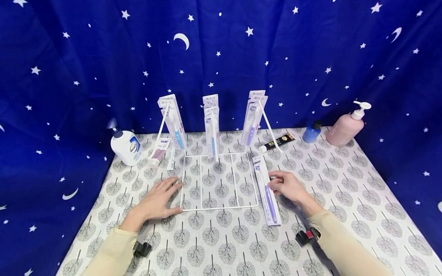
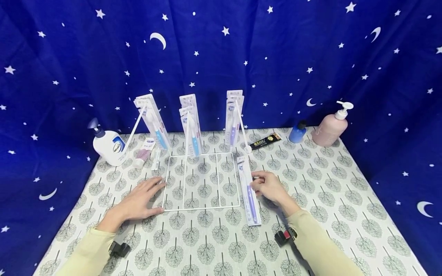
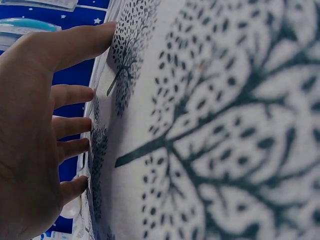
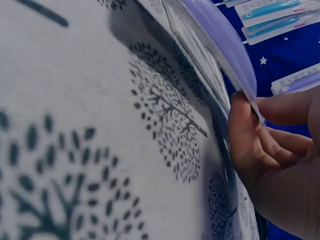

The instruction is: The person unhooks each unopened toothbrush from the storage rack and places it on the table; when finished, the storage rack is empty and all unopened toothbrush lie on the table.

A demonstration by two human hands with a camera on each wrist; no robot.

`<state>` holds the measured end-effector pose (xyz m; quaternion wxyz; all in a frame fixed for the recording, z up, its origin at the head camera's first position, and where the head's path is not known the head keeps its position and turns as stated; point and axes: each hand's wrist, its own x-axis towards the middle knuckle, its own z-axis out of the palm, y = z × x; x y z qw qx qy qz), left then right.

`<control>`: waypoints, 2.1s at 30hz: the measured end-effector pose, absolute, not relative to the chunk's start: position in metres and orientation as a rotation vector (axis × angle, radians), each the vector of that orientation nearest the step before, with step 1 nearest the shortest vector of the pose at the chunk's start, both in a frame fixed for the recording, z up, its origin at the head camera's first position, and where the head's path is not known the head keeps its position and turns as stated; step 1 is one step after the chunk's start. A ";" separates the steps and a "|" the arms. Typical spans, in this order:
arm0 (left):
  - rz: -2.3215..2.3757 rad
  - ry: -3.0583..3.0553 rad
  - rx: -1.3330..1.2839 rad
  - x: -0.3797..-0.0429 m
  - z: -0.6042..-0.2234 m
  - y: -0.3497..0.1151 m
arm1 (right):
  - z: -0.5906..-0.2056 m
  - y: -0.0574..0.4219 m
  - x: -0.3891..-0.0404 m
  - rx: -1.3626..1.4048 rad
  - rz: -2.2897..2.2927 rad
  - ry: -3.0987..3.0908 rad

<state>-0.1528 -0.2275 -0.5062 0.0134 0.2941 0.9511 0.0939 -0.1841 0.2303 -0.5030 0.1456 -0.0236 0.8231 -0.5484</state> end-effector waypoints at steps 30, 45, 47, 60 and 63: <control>0.295 2.979 0.928 -0.155 -0.507 -0.228 | -0.493 0.215 -0.186 -0.018 -0.727 2.923; 0.292 2.961 0.890 -0.153 -0.509 -0.228 | -0.492 0.224 -0.184 -0.090 -0.986 2.914; 0.295 2.960 0.888 -0.153 -0.510 -0.229 | -0.489 0.224 -0.185 -0.097 -1.014 2.929; 0.297 2.966 0.893 -0.154 -0.510 -0.229 | -0.453 0.215 -0.205 -0.262 -1.351 3.018; 0.297 2.965 0.896 -0.154 -0.509 -0.229 | -0.447 0.212 -0.212 -0.328 -1.492 3.002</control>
